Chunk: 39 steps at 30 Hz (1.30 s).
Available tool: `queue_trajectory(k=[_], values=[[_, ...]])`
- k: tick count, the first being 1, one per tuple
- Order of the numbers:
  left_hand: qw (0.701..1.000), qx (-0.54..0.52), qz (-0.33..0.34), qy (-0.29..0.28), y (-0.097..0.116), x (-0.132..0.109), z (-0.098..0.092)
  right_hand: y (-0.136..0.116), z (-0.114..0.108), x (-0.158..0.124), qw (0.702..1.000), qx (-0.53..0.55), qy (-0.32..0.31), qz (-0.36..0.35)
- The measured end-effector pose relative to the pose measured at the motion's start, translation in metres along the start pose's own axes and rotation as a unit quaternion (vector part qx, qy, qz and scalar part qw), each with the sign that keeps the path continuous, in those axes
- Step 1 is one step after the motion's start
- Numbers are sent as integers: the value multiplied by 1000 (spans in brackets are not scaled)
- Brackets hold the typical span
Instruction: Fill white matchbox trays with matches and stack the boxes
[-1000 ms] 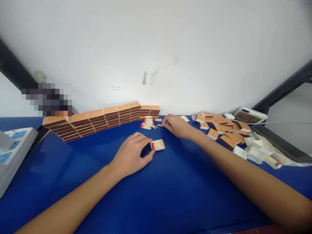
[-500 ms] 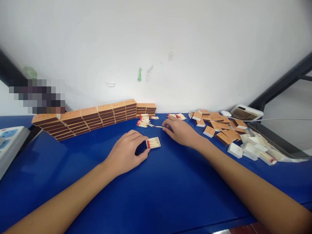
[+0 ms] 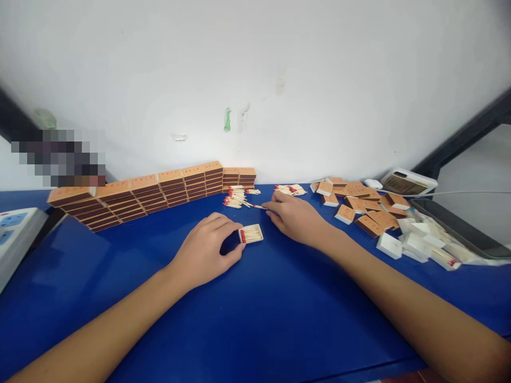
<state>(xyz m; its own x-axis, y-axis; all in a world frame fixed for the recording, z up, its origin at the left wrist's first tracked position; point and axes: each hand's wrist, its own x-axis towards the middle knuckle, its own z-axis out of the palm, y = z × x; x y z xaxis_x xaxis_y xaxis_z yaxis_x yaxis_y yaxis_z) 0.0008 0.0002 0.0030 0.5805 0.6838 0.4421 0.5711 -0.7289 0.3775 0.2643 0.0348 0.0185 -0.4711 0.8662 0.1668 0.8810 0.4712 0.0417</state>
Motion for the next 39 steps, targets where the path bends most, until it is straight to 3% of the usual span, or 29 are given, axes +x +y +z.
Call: queue_trajectory(k=[7,12,20,26,31,39], values=[[1000,-1,0,0,0,0,-1,-1,1,0,1000,12,13,4],[1000,2,4,4,0,0,0,1,10,7,995,68,51,53],[1000,0,7,7,-1,0,0,3,17,16,987,124,40,97],[1000,10,3,22,-4,0,2,6,9,11,989,134,40,51],[999,17,-10,40,-5,1,2,-13,-6,-1,984,161,57,-51],[999,16,-12,39,-5,1,2,-43,-8,-5,995,1,35,-96]])
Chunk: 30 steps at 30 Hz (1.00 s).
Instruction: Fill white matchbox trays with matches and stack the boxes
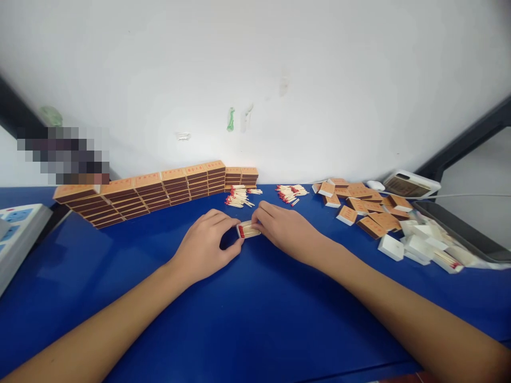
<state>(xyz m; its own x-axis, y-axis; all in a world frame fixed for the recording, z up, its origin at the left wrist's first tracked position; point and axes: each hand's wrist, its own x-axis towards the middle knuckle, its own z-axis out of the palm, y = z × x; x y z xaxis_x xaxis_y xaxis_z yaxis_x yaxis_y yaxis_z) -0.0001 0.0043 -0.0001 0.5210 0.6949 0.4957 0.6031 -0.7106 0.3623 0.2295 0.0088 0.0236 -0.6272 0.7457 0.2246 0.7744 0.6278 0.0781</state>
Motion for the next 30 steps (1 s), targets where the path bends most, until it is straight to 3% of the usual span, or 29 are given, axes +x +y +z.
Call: queue_trajectory(k=[8,13,19,23,30], values=[[1000,-1,-5,-8,1,0,-1,2,-3,-2,1000,14,-22,-7],[1000,-5,-7,-9,1,0,-1,20,-5,0,996,90,24,9],[1000,-12,-2,-4,0,-1,-1,69,17,35,974,164,82,133],[1000,-16,-4,-2,1,-2,-1,86,35,54,975,172,72,120],[1000,-16,-9,-7,1,-2,0,88,42,58,975,176,62,122]])
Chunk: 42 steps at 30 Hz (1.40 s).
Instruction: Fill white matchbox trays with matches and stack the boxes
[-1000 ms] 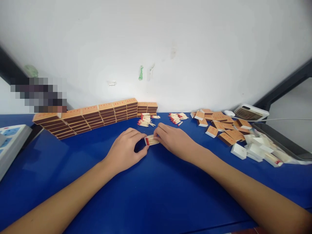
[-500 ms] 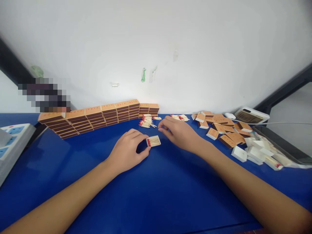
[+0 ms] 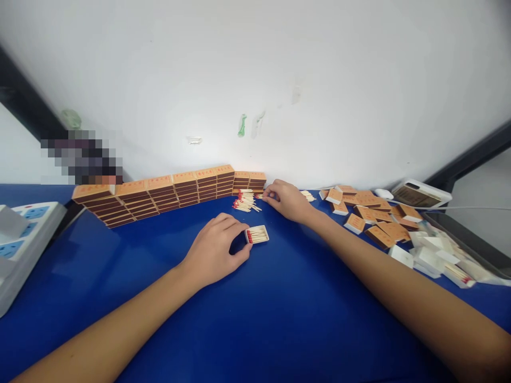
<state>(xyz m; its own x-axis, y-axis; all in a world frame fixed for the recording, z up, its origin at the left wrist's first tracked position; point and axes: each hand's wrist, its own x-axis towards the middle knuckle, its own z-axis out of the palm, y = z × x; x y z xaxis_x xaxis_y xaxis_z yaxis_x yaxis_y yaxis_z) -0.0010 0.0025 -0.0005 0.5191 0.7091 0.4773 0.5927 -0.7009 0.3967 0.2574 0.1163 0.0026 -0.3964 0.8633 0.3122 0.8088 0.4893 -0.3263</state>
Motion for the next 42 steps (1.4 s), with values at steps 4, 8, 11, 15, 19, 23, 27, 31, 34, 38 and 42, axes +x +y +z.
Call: queue_trajectory(k=[4,8,11,15,19,23,27,31,34,38,42], values=[[1000,-4,-4,-5,0,0,-1,-1,-2,-1,1000,-5,-23,10],[1000,-1,0,-4,0,0,-1,-3,-8,-5,999,-16,-45,12],[1000,0,3,-2,1,0,-1,-7,-15,-16,998,-21,-54,12],[1000,1,7,1,1,0,-1,-16,-28,-40,998,-20,-53,4],[1000,-1,13,-4,2,0,-1,-35,-40,-65,999,16,-48,-6],[1000,9,15,-6,3,1,-1,-57,-46,-77,997,49,-47,-19],[1000,12,22,-4,4,1,-2,-71,-43,-80,996,42,-71,-33],[1000,11,24,-11,5,1,-2,-78,-36,-81,996,45,-72,-40],[1000,9,23,-11,4,1,-1,-81,-30,-81,995,42,-78,-46],[1000,8,25,-11,4,1,-1,-83,-24,-78,996,22,-72,-54],[1000,8,26,-16,4,1,-1,-83,-24,-78,996,12,-72,-54]])
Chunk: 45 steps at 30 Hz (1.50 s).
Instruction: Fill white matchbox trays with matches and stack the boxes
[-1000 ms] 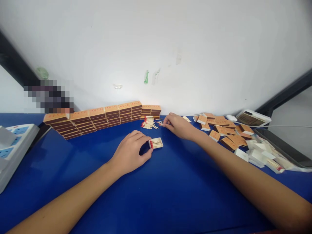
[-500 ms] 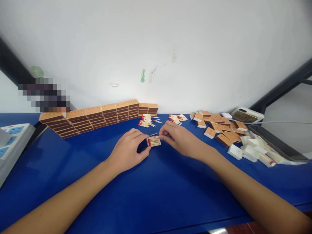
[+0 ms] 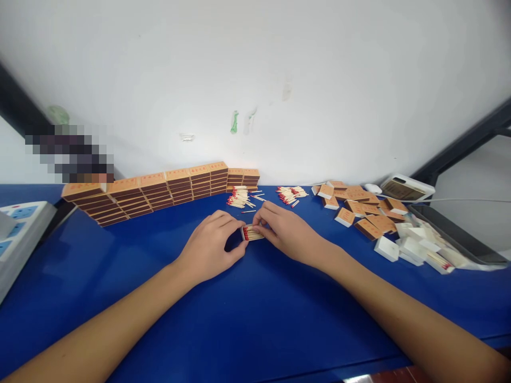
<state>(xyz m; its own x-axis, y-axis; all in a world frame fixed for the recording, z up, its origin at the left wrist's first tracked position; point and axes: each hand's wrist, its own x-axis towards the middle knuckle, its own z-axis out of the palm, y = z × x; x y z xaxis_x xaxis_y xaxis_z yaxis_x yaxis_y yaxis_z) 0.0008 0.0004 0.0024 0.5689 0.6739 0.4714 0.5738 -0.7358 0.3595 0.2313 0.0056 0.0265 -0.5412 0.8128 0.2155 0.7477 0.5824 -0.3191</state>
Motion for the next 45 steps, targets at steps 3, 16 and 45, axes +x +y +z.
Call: queue_trajectory(k=[3,16,45], values=[[1000,2,-3,-3,0,0,0,1,-3,-2,1000,11,-3,-3],[1000,0,-6,9,-2,-2,2,52,10,41,999,18,24,14],[1000,-6,-13,6,-1,-2,2,76,18,53,990,-75,82,93]])
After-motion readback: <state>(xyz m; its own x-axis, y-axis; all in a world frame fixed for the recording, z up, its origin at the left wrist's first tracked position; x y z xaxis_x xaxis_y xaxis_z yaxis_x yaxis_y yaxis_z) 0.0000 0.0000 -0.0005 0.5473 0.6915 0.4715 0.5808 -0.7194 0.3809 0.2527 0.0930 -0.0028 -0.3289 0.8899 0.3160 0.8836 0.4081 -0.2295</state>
